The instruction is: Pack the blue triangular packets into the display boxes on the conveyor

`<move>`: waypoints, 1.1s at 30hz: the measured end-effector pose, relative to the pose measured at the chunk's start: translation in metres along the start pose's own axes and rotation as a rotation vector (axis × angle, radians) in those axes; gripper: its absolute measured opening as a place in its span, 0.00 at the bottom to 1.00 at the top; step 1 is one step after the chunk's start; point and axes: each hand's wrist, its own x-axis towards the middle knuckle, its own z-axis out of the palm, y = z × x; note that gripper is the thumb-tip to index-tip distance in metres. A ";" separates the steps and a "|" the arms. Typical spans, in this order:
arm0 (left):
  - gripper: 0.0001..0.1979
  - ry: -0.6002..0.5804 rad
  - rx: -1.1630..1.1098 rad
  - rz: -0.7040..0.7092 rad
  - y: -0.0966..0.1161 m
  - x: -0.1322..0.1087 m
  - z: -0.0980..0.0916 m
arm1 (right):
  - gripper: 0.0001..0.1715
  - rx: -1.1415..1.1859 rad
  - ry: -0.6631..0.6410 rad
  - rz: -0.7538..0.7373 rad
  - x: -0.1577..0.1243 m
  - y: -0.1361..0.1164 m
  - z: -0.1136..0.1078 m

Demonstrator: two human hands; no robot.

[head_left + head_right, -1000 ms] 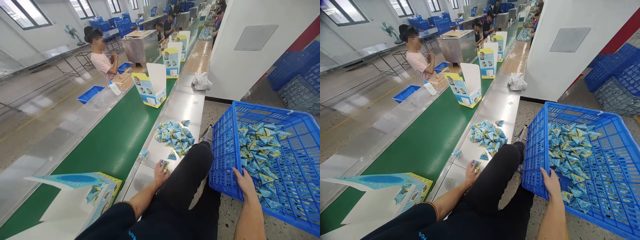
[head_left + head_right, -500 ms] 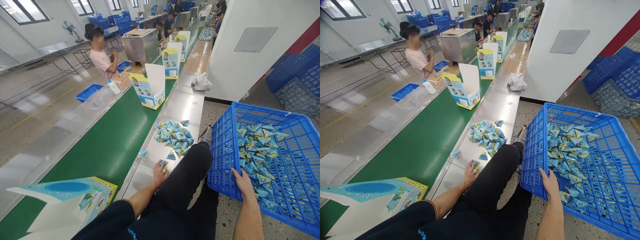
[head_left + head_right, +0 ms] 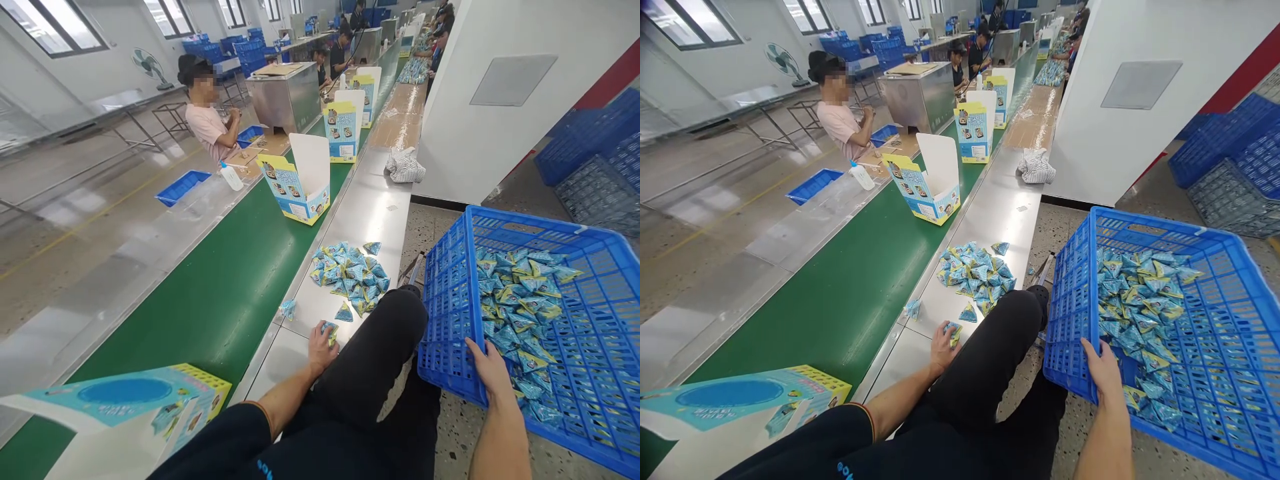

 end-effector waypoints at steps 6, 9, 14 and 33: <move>0.24 -0.022 0.004 -0.020 0.001 0.000 -0.003 | 0.41 0.007 -0.004 0.032 -0.003 -0.002 -0.001; 0.23 -0.032 0.008 -0.033 0.002 -0.001 -0.005 | 0.39 0.000 0.000 0.034 -0.001 0.001 -0.001; 0.23 -0.035 -0.005 -0.037 0.002 -0.001 -0.008 | 0.43 -0.010 0.013 -0.011 0.015 0.020 0.003; 0.23 -0.066 -0.027 -0.075 0.005 0.003 -0.018 | 0.45 0.002 0.024 -0.080 0.028 0.038 0.006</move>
